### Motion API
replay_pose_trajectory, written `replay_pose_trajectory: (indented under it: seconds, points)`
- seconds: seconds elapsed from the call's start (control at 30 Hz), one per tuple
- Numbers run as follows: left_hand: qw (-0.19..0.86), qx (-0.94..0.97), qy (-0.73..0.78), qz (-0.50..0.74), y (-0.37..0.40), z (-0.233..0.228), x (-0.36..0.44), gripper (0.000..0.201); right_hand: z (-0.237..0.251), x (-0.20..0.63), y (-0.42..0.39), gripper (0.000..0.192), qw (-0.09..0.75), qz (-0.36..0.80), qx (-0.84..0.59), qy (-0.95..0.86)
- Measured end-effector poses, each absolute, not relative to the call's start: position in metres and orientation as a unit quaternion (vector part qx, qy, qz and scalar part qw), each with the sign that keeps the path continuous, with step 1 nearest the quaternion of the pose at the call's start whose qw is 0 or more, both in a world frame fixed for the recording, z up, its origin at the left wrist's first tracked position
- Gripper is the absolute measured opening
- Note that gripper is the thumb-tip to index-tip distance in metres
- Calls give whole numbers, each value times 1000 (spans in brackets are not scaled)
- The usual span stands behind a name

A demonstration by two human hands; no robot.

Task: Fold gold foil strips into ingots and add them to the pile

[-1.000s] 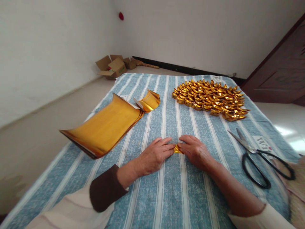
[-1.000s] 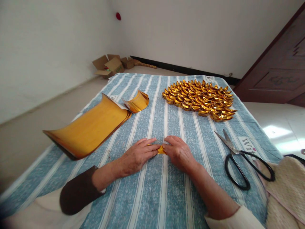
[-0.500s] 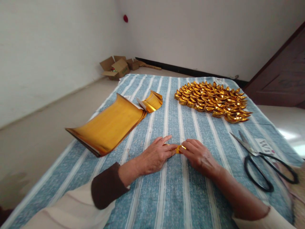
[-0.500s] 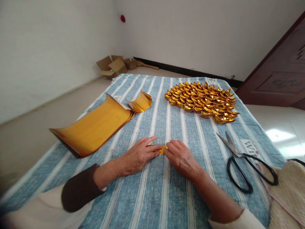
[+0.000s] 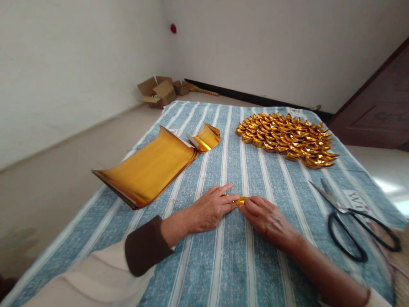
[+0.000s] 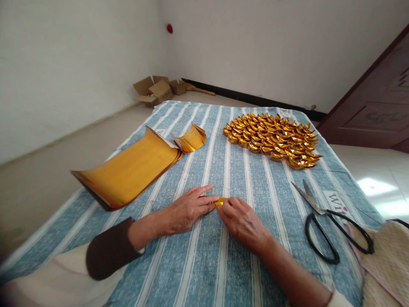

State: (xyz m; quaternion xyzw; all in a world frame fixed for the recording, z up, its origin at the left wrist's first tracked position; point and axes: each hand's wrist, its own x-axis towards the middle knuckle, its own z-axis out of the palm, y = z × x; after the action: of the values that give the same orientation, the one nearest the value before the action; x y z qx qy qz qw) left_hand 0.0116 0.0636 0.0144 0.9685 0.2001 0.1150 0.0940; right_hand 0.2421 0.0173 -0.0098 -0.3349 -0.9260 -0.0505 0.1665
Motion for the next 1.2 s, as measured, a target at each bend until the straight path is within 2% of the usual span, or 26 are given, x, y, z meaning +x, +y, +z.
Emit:
replay_pose_trajectory:
  seconds: [0.33,0.67,1.2]
  points:
    - [99,982,121,101,85,23,2,36,-12,240,17,23,189,-37,-347,-918]
    - [98,986,114,74,89,32,-7,26,-11,239,16,20,194,-28,-357,-913]
    - [52,984,160,60,74,30,-10,31,-12,241,16,15,186,-21,-354,-916]
